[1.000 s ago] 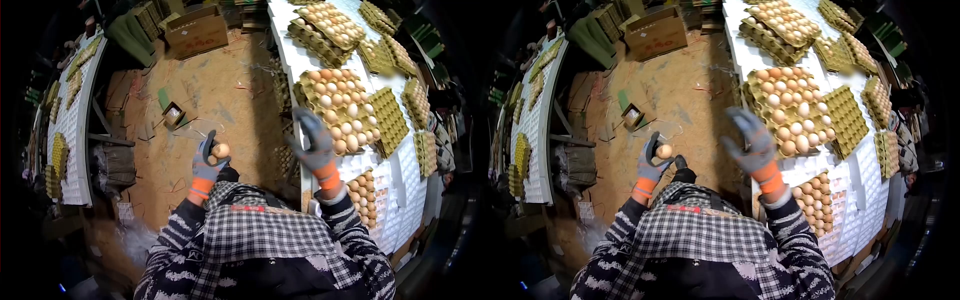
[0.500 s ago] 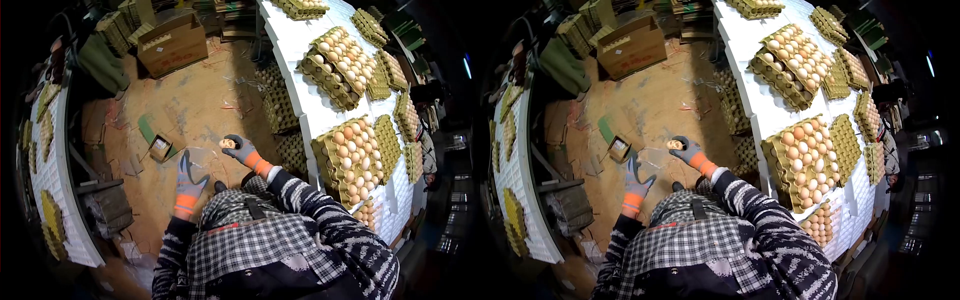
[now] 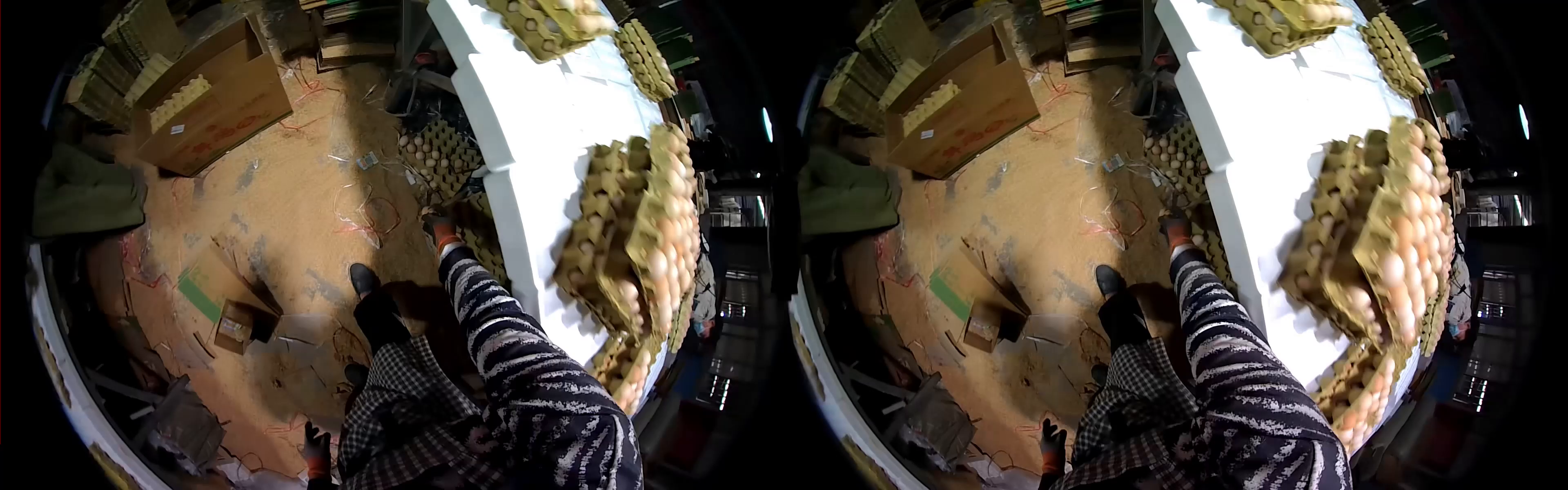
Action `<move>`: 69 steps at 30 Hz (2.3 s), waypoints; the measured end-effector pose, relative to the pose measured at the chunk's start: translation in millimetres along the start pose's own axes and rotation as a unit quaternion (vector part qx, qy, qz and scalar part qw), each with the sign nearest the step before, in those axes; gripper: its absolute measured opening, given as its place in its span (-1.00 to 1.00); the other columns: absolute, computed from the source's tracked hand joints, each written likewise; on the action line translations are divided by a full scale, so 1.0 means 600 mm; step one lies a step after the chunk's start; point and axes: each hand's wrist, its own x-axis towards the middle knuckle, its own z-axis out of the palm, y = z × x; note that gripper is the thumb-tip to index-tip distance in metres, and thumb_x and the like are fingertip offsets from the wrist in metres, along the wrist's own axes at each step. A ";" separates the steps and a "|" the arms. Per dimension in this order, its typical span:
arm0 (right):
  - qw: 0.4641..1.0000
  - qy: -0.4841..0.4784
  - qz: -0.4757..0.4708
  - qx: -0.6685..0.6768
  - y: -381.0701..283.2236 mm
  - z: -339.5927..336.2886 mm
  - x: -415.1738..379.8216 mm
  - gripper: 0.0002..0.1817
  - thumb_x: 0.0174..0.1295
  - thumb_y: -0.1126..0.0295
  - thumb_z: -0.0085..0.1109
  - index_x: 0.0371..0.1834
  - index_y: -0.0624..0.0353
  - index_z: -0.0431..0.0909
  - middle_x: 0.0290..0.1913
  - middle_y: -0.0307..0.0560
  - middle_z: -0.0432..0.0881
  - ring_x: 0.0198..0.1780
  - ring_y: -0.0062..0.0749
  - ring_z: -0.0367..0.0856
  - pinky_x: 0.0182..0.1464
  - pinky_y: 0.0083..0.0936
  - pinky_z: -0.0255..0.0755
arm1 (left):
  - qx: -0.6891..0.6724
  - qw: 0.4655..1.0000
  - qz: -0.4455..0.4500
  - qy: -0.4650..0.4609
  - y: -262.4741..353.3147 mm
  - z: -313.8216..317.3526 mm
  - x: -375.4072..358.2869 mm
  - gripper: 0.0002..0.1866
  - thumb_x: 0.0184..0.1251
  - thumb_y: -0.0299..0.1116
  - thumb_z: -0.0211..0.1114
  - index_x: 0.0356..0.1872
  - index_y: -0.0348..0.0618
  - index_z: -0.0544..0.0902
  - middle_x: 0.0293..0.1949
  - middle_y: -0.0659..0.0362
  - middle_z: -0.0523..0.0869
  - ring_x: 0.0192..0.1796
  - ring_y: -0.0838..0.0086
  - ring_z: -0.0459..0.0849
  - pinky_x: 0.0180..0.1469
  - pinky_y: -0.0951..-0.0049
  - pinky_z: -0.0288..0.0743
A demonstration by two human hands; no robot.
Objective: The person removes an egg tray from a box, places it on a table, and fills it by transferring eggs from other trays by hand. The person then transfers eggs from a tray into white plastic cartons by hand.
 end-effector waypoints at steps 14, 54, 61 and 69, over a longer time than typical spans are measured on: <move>0.971 0.075 0.020 -0.227 -0.046 0.051 0.441 -0.47 0.37 0.12 0.23 0.32 0.14 0.47 0.16 0.06 0.57 0.06 -0.14 0.60 0.10 -0.20 0.47 | -0.170 0.976 -0.134 -0.031 0.013 0.080 0.277 -0.35 0.49 -0.58 0.23 0.55 -0.19 0.26 0.27 -0.02 0.54 0.24 0.33 0.53 0.25 0.36 0.55; 0.870 0.484 -0.096 -0.015 0.859 -0.753 -1.315 -0.59 0.17 0.40 0.27 0.14 -0.02 0.61 0.17 -0.07 0.64 0.12 -0.04 0.64 0.22 -0.20 0.52 | 0.286 0.609 0.556 -0.489 0.228 0.270 -0.427 -0.40 0.40 -0.53 0.31 0.46 -0.17 0.43 0.30 0.02 0.62 0.28 0.25 0.62 0.31 0.28 0.47; 0.918 0.339 -0.034 -0.203 1.014 -0.752 -1.234 -0.72 0.21 0.34 0.15 0.00 -0.04 0.64 0.12 -0.08 0.65 0.16 -0.08 0.62 0.19 -0.13 0.49 | 0.345 0.333 0.696 -0.534 0.124 0.475 -0.701 -0.41 0.14 -0.42 0.50 0.28 -0.06 0.61 0.18 0.01 0.66 0.23 0.09 0.61 0.32 0.26 0.47; 0.676 0.284 -0.092 0.674 1.110 -0.827 -1.271 -0.66 0.27 0.30 0.40 0.06 0.18 0.67 -0.07 -0.23 0.70 -0.13 -0.59 0.65 -0.08 -0.62 0.60 | 0.449 0.219 0.789 -0.358 -0.017 0.753 -0.827 -0.42 0.11 -0.18 0.51 0.21 0.02 0.63 0.12 0.07 0.64 0.12 0.08 0.62 0.18 0.16 0.52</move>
